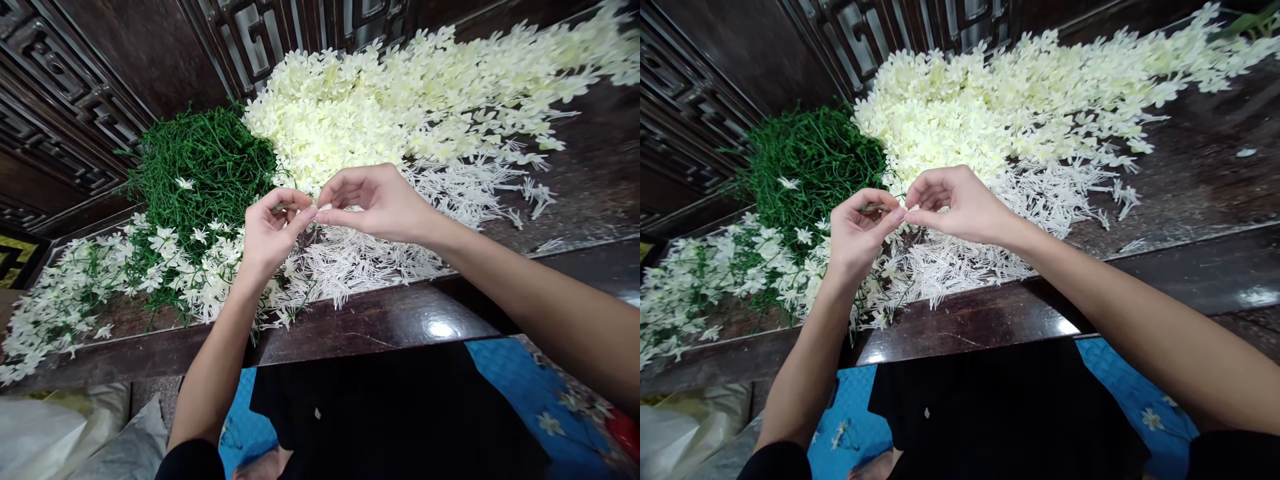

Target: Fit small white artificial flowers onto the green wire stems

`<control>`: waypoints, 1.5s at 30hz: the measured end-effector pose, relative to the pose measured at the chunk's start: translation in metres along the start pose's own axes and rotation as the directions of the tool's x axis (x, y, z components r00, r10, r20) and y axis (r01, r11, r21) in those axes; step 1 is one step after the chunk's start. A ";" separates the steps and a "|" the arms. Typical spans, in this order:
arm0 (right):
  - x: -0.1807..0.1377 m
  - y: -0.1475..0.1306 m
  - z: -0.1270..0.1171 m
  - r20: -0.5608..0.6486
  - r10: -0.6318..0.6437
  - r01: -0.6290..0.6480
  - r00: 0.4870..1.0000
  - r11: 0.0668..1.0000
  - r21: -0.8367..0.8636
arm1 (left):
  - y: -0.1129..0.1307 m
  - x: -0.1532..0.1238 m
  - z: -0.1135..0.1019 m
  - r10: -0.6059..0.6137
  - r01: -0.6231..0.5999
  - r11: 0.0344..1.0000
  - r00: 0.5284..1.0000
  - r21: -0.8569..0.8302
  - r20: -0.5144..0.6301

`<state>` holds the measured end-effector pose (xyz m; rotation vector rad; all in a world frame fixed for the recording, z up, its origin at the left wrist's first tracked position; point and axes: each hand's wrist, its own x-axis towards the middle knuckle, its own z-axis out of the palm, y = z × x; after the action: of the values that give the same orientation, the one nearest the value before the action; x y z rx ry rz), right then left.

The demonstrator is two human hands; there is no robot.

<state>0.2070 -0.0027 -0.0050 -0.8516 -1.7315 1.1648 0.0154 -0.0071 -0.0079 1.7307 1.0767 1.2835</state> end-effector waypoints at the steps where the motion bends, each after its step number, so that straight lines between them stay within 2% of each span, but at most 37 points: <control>1: 0.000 0.001 -0.001 0.014 0.000 0.000 1.000 1.000 0.013 | 0.000 0.000 0.000 0.010 -0.010 1.000 1.000 -0.002 0.000; 5: 0.002 0.002 -0.001 0.049 0.020 -0.022 0.999 0.999 0.046 | 0.000 0.000 0.000 0.050 -0.050 0.999 0.999 0.021 0.006; 13: 0.002 0.002 0.001 0.000 0.079 -0.079 0.997 0.997 0.003 | 0.000 0.001 0.000 0.047 -0.052 0.993 0.998 0.107 0.042; 18: 0.003 0.005 -0.001 -0.020 0.126 -0.124 0.992 0.990 0.074 | 0.000 0.001 -0.004 0.014 -0.003 0.980 0.999 0.199 -0.051; 23: 0.003 0.001 -0.001 -0.017 0.170 -0.169 0.985 0.984 0.053 | -0.008 0.002 -0.008 0.071 -0.055 0.993 0.984 0.102 -0.161; 26: 0.003 -0.001 -0.001 -0.006 0.212 -0.212 0.977 0.977 0.033 | -0.014 0.004 -0.009 0.087 -0.081 0.996 0.978 0.036 -0.189; 30: 0.003 0.002 -0.003 -0.013 0.259 -0.259 0.966 0.965 -0.025 | -0.019 0.005 -0.010 0.118 -0.127 0.991 0.977 -0.039 -0.178; 33: 0.004 0.007 -0.003 -0.013 0.249 -0.249 0.968 0.968 -0.035 | -0.018 0.004 -0.009 0.140 -0.150 0.987 0.976 -0.052 -0.166; 40: 0.002 0.006 0.002 0.039 0.191 -0.194 0.981 0.978 0.079 | -0.009 0.001 -0.003 0.089 -0.079 0.993 0.989 0.086 -0.120; 45: 0.002 -0.004 0.002 0.021 0.167 -0.169 0.986 0.977 0.130 | -0.011 0.001 -0.002 0.095 -0.088 0.990 0.994 0.114 -0.058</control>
<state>0.2045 -0.0033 -0.0007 -0.9266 -1.5952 1.3809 0.0116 -0.0015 -0.0168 1.8520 1.1354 1.3651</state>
